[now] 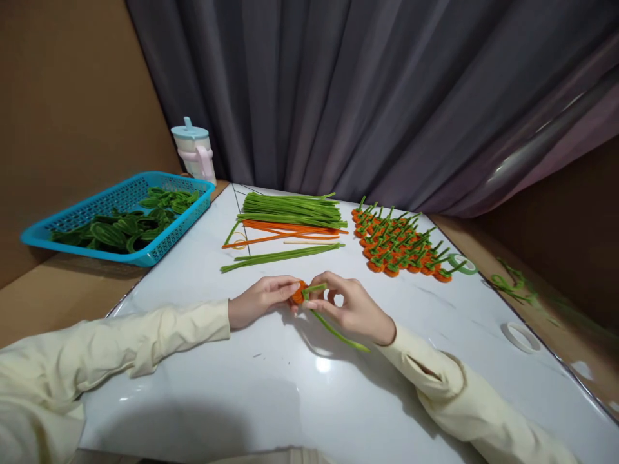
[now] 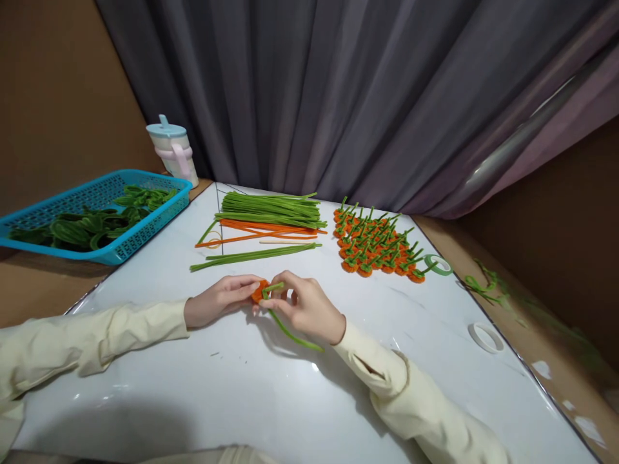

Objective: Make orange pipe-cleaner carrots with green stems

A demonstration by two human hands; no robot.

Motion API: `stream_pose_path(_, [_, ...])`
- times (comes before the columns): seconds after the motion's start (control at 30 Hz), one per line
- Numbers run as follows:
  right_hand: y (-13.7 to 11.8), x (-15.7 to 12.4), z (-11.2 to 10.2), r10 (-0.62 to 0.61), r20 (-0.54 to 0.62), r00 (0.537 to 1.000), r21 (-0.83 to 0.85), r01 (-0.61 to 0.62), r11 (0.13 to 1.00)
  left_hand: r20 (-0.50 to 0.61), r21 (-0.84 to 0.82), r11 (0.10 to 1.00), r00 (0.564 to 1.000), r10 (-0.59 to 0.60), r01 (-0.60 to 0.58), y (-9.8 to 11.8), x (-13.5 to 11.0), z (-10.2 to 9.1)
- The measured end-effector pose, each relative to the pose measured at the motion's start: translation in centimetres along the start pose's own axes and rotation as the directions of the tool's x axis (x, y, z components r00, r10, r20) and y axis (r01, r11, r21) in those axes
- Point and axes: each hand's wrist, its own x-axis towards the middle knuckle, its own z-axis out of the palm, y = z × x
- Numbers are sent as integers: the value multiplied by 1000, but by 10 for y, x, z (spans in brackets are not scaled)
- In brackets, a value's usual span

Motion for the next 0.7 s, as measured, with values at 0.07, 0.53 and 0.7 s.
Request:
stream_pose_path(0.07, [-3,2,-3,111,72,991,130,-120,984,-5,-80,997,1000,-17,16,1,1,0])
stream_pose_path(0.53, [-4,-1,10,384,380,841,363,-518,775,-50,31,999,999,-3,4,-4,2,0])
stream_pose_path(0.7, [-3,-1,8,371,409,834,358,-520,775,-96,157,984,991,96,-80,-4,2,-2])
